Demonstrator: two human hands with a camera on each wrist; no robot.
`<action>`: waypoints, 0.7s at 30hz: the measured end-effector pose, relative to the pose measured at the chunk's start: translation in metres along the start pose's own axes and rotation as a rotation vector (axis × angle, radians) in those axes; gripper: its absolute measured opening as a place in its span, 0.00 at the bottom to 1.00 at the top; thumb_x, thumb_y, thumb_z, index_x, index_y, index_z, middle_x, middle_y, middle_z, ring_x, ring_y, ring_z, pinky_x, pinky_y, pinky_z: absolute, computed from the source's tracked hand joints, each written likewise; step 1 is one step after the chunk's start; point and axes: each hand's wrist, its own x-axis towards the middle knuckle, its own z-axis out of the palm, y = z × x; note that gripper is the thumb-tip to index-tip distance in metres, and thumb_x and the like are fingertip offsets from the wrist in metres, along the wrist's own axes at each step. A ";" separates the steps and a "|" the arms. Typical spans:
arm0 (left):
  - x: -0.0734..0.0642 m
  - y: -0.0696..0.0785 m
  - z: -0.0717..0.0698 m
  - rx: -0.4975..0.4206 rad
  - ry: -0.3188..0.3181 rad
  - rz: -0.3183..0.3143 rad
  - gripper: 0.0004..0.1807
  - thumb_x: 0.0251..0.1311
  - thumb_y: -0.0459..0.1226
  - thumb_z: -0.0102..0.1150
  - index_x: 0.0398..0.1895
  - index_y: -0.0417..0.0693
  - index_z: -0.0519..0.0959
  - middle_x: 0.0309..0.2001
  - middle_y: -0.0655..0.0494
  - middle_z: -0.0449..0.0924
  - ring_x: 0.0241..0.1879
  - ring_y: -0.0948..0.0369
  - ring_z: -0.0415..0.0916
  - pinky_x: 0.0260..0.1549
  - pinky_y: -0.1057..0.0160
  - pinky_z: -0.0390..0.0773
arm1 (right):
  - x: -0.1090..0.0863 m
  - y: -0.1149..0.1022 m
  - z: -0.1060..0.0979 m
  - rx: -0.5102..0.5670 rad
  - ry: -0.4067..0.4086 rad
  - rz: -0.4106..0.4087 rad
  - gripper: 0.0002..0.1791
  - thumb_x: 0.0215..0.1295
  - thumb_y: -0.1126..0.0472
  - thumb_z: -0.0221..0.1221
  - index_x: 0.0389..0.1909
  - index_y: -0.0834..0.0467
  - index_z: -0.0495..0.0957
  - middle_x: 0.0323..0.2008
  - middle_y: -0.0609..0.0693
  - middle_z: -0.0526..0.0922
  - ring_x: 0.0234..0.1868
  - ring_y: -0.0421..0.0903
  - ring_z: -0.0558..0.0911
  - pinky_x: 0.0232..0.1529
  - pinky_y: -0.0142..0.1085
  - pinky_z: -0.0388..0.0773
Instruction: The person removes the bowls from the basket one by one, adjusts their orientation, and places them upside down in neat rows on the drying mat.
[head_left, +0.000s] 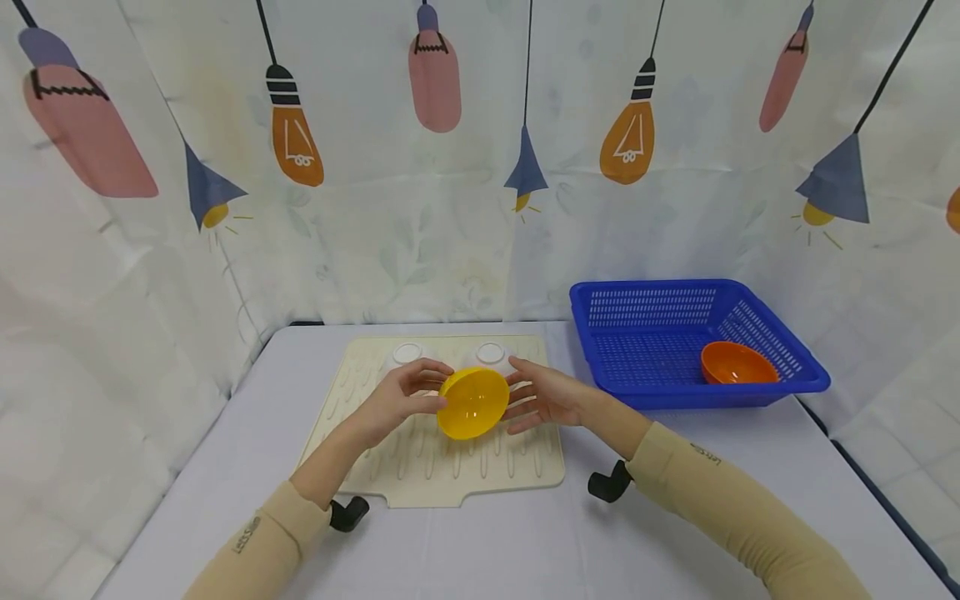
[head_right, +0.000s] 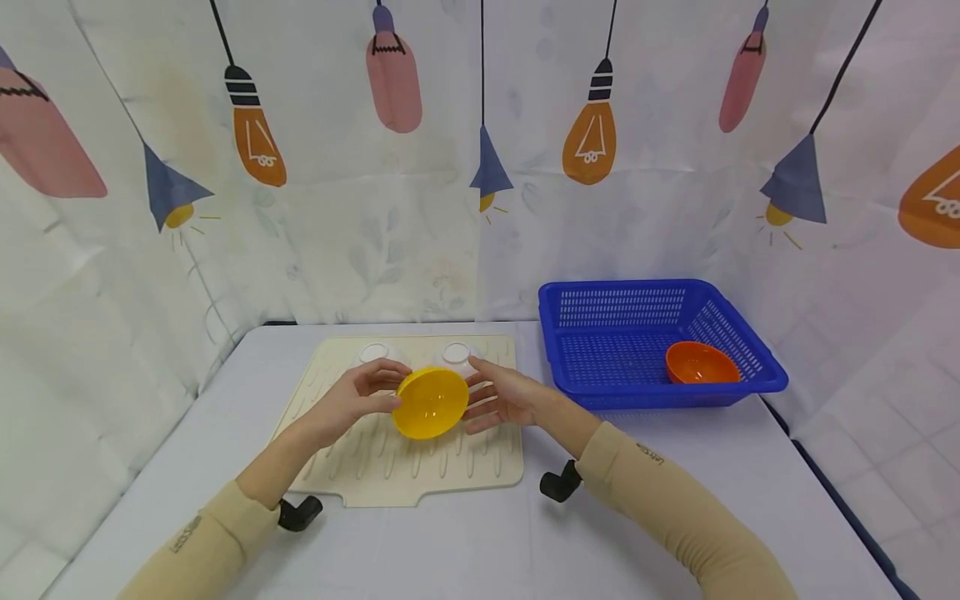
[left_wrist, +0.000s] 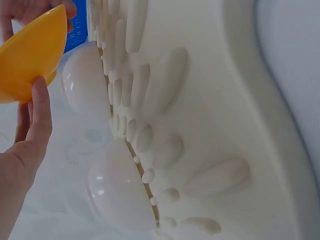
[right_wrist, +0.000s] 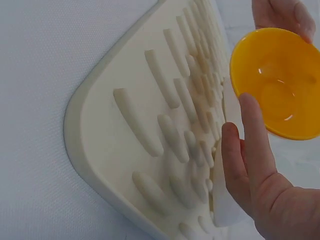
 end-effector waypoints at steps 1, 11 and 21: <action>0.000 0.001 0.000 0.019 0.002 0.017 0.23 0.65 0.36 0.69 0.62 0.47 0.77 0.59 0.48 0.79 0.62 0.48 0.73 0.59 0.49 0.77 | 0.000 0.000 0.000 -0.001 -0.008 -0.001 0.38 0.80 0.38 0.43 0.72 0.66 0.61 0.60 0.68 0.75 0.57 0.64 0.81 0.46 0.53 0.85; -0.003 0.001 0.007 0.050 -0.029 0.188 0.23 0.61 0.28 0.71 0.59 0.42 0.78 0.58 0.47 0.77 0.58 0.48 0.73 0.53 0.54 0.82 | 0.000 0.000 0.001 -0.014 -0.032 0.006 0.39 0.80 0.37 0.42 0.74 0.65 0.58 0.61 0.67 0.75 0.61 0.66 0.78 0.46 0.53 0.84; -0.003 -0.003 0.011 0.312 -0.019 0.372 0.24 0.56 0.31 0.75 0.55 0.55 0.81 0.60 0.56 0.75 0.59 0.55 0.74 0.53 0.52 0.82 | 0.002 0.004 0.001 -0.019 -0.049 -0.003 0.39 0.79 0.36 0.45 0.73 0.65 0.60 0.62 0.69 0.73 0.58 0.63 0.81 0.47 0.54 0.84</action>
